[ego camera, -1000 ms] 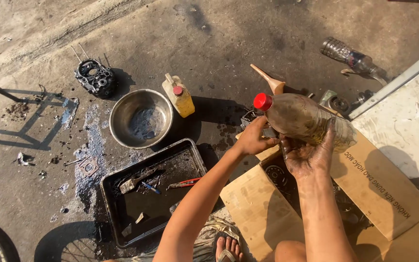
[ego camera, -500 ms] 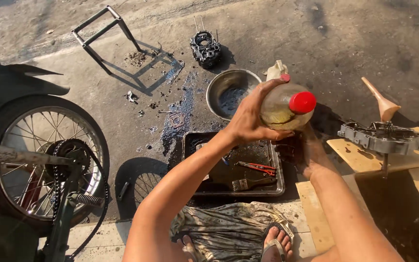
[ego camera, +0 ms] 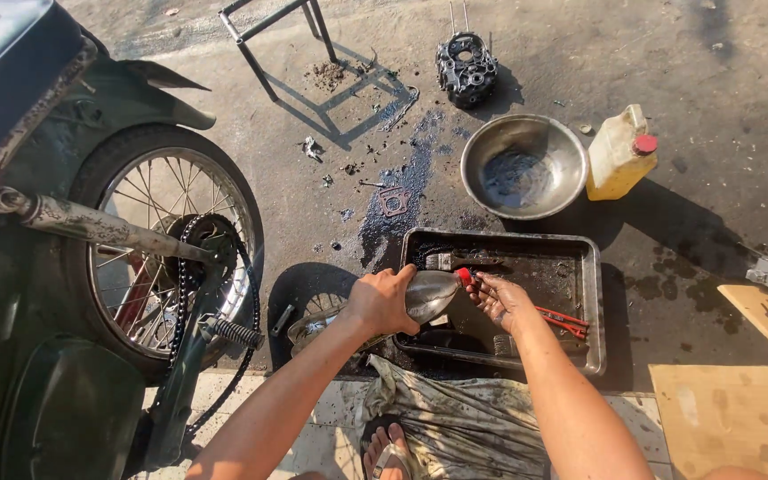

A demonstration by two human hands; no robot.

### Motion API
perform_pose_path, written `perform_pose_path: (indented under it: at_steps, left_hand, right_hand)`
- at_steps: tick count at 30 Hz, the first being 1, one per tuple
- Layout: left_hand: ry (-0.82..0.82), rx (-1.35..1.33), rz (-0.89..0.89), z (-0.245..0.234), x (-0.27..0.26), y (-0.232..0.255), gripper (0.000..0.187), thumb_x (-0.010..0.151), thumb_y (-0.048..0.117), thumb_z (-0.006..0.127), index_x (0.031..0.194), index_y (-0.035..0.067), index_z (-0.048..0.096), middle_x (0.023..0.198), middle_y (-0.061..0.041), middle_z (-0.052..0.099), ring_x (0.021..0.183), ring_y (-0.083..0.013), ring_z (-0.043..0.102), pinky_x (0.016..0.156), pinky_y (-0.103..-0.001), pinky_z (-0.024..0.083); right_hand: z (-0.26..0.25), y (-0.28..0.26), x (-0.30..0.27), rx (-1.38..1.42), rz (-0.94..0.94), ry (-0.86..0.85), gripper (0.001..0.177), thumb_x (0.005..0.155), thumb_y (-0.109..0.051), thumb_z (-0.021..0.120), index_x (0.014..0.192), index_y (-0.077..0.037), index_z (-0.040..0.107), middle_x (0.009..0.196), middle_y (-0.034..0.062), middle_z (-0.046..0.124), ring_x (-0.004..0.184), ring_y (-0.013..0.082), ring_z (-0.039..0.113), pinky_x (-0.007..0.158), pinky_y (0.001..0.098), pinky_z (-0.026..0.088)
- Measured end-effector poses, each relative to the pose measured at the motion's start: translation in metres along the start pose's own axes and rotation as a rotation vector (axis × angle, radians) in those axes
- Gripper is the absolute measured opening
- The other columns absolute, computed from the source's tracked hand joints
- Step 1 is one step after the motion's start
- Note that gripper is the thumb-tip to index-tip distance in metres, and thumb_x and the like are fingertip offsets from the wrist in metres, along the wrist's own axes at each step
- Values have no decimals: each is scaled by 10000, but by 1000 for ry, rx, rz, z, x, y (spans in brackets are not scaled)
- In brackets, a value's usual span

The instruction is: Cleaning motorcycle engine components using a brush and solvent

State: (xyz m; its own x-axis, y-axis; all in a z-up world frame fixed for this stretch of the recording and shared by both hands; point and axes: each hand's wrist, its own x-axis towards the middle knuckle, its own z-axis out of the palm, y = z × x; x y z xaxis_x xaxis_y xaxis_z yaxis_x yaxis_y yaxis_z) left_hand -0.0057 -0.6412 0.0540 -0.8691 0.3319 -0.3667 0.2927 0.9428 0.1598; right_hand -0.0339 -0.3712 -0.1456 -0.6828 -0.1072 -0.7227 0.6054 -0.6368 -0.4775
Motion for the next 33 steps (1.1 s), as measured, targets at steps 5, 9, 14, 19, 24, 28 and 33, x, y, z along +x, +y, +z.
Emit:
perform_pose_path:
  at_steps: [5,9,14,19,24,28,33]
  left_hand:
    - [-113,109,-62,29,-5,-16,1021,554,548,805,1442,177,463,1054,-205,702,810,-481,734,600,-563,609]
    - [-261,184,-131,20,-5,-11,974,644,448,768,1504,144,425,1124,-203,693,851,-406,743,600,-509,613]
    - [-352,173,-127,46,5,-12,961,680,441,739,1525,146,388,1175,-192,680,832,-346,735,592,-456,604]
    - [-383,177,-159,80,16,-13,964,708,455,754,1546,194,355,1204,-160,676,822,-304,741,620,-429,600]
    - [-340,265,-178,70,15,-7,828,763,350,760,1517,175,464,1138,-140,709,831,-258,732,636,-368,572]
    - [-343,254,-181,69,21,-8,811,764,252,746,1519,154,466,1093,-186,715,776,-271,721,613,-365,567]
    - [-320,275,-175,48,16,2,783,802,275,748,1513,131,454,1085,-166,716,795,-251,718,624,-356,557]
  right_hand:
    - [-7,60,72,6,32,-24,143,935,-32,680,1065,-74,721,1026,148,771,883,237,774,799,380,664]
    - [13,68,83,-3,-31,-85,217,910,15,695,1101,-84,729,1017,170,771,861,243,779,754,326,672]
    - [23,88,115,-193,-102,-77,181,955,-111,696,1134,-125,718,980,148,775,671,186,749,558,261,625]
    - [56,68,75,-549,-249,196,498,1076,-472,520,799,-84,664,492,31,568,329,95,484,262,185,378]
    - [52,56,79,275,142,-180,446,956,-495,655,756,-101,715,912,186,756,715,316,708,674,449,601]
    - [59,74,80,139,21,-147,198,1012,-187,624,1169,-113,720,1186,120,721,1053,260,710,998,419,555]
    - [52,87,66,-1531,-740,149,439,1048,-518,560,790,-171,635,610,67,690,521,256,692,449,397,549]
